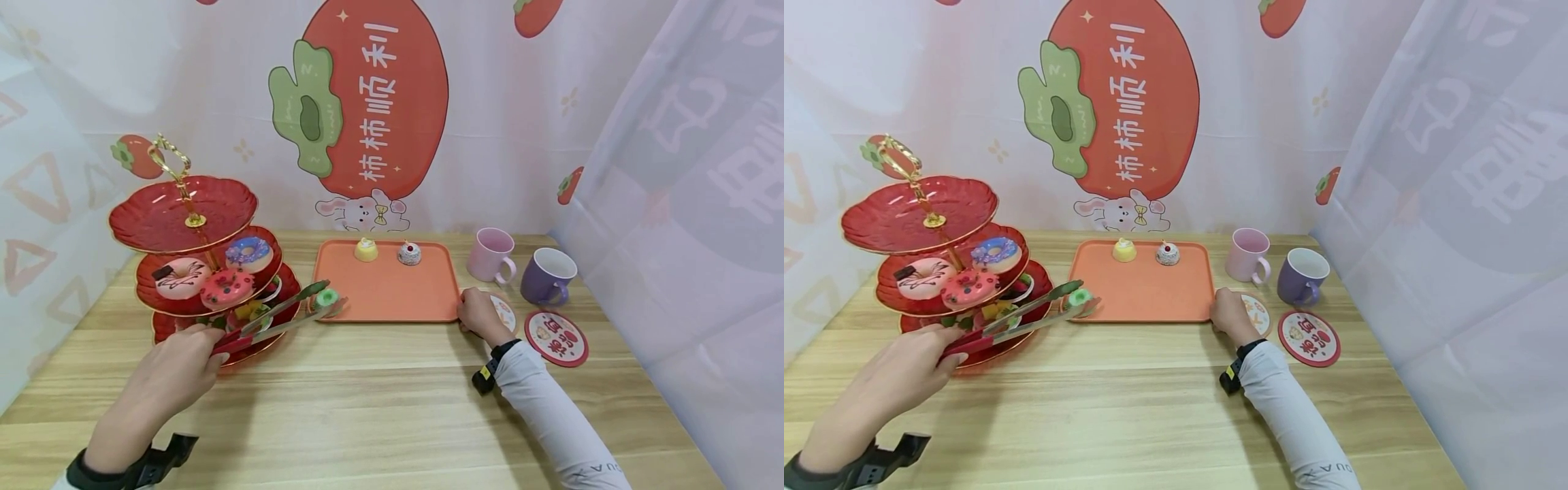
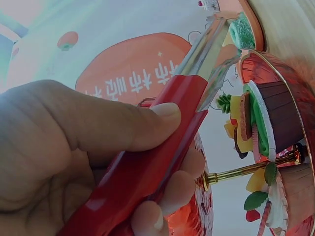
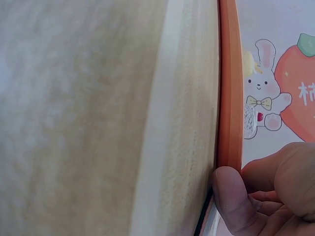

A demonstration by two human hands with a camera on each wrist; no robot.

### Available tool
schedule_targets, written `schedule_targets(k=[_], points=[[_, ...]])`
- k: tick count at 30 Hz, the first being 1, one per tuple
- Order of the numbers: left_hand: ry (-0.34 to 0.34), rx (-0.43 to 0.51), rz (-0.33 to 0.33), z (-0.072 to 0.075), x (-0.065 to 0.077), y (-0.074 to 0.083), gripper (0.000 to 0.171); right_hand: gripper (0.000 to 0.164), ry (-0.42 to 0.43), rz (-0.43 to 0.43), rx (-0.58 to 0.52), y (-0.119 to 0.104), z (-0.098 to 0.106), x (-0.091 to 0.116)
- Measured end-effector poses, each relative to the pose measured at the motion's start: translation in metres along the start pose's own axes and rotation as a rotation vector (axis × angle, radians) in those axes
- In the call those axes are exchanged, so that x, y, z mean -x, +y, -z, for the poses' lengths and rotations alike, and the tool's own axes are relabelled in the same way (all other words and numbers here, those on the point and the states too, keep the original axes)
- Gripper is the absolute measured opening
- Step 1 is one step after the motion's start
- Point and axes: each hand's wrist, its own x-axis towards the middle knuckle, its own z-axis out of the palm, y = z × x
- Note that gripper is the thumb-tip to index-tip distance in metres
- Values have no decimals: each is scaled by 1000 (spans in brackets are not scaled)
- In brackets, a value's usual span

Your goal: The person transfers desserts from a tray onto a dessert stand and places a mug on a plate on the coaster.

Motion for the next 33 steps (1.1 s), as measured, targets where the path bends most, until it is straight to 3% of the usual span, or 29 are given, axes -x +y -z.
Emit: schedule_targets(k=[16, 23, 33], points=[[49, -22, -54, -2, 5, -2, 24, 24, -5, -21, 5, 0, -2, -1], [29, -20, -48, -1, 5, -5, 24, 23, -13, -25, 4, -1, -2, -1], [46, -19, -69, 10, 10, -9, 28, 24, 4, -12, 15, 1, -2, -2]])
